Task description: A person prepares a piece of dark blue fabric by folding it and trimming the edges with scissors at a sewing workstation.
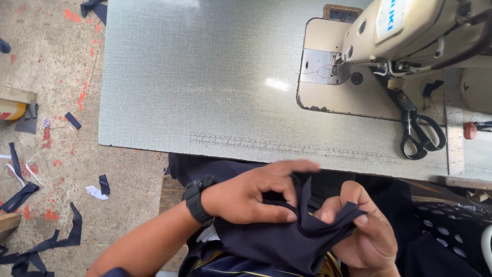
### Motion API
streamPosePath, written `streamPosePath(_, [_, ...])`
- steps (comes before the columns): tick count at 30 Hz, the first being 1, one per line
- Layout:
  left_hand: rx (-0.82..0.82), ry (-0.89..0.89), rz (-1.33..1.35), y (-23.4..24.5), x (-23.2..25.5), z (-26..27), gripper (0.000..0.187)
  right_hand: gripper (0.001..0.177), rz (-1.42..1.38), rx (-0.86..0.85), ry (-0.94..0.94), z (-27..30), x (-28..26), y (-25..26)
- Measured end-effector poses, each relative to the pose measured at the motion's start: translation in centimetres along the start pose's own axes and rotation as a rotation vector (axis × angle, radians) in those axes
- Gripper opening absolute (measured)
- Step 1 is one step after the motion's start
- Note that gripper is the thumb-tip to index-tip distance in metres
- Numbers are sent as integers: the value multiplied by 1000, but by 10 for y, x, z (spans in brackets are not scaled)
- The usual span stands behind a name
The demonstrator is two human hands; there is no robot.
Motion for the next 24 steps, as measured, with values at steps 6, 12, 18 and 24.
streamPosePath(6, [-283,-29,-89,-6,13,-33,13,17,46,-37,58,3,-18,-3])
streamPosePath(12, [-113,-194,-230,-5,47,-23,9,11,-112,-210,64,1,-43,17])
streamPosePath(18, [-75,-182,-285,-13,7,-30,16,4,-75,-163,24,0,-37,27])
streamPosePath(24, [-191,38,29,-16,-3,-26,7,8,-39,-235,-27,-1,-41,37])
Point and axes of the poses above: each hand's wrist, its own z-axis away from the middle knuckle, its own y-axis out of the back of the hand, x = y × z, the point moved 3 cm from there along -z, towards the middle knuckle, and after that the axes turned 13 degrees about y, right-handed, at the moved point
